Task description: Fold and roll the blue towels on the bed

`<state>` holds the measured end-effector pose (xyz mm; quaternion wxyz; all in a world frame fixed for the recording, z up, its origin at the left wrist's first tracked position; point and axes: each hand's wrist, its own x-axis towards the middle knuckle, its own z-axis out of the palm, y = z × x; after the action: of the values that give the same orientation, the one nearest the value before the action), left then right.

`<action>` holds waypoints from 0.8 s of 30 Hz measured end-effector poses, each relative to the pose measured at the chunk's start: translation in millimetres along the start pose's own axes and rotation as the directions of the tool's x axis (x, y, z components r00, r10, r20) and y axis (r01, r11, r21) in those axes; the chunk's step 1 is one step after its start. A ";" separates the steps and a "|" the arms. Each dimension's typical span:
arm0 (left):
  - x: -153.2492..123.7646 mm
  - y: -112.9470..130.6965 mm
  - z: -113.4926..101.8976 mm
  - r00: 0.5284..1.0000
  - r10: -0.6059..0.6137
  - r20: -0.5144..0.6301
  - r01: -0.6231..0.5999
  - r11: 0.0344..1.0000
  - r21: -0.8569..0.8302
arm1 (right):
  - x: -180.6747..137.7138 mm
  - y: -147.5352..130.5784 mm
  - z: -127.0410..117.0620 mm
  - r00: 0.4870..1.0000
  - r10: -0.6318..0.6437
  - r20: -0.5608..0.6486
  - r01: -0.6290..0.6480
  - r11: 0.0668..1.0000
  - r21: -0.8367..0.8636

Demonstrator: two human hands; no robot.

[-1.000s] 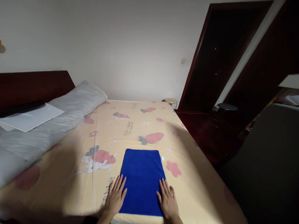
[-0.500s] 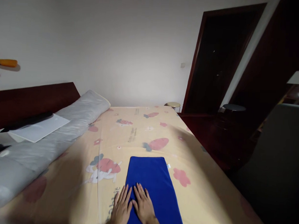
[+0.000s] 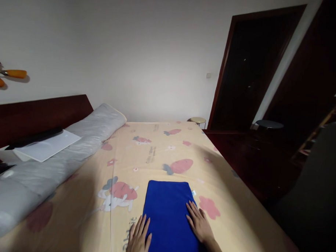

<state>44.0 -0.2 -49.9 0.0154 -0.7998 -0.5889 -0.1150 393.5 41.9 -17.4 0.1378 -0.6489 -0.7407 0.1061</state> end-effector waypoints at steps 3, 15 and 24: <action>8.0 0.5 2.9 0.997 0.016 -0.077 -0.013 0.999 0.038 | -4.4 11.2 -2.8 1.000 -0.026 -0.009 0.026 1.000 -0.003; 129.6 68.7 5.6 0.969 0.246 -0.027 -0.246 0.969 -0.030 | 42.7 -70.1 33.0 0.956 -0.293 -0.014 0.293 0.956 0.016; 182.5 5.6 9.0 0.999 -0.013 0.042 0.012 1.000 0.027 | 96.1 -5.6 23.6 0.988 -0.148 -0.038 0.146 0.988 -0.047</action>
<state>101.9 170.8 -21.2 0.0132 -0.7982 -0.5955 -0.0904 368.7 136.9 -31.3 0.1464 -0.5976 -0.7855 0.0660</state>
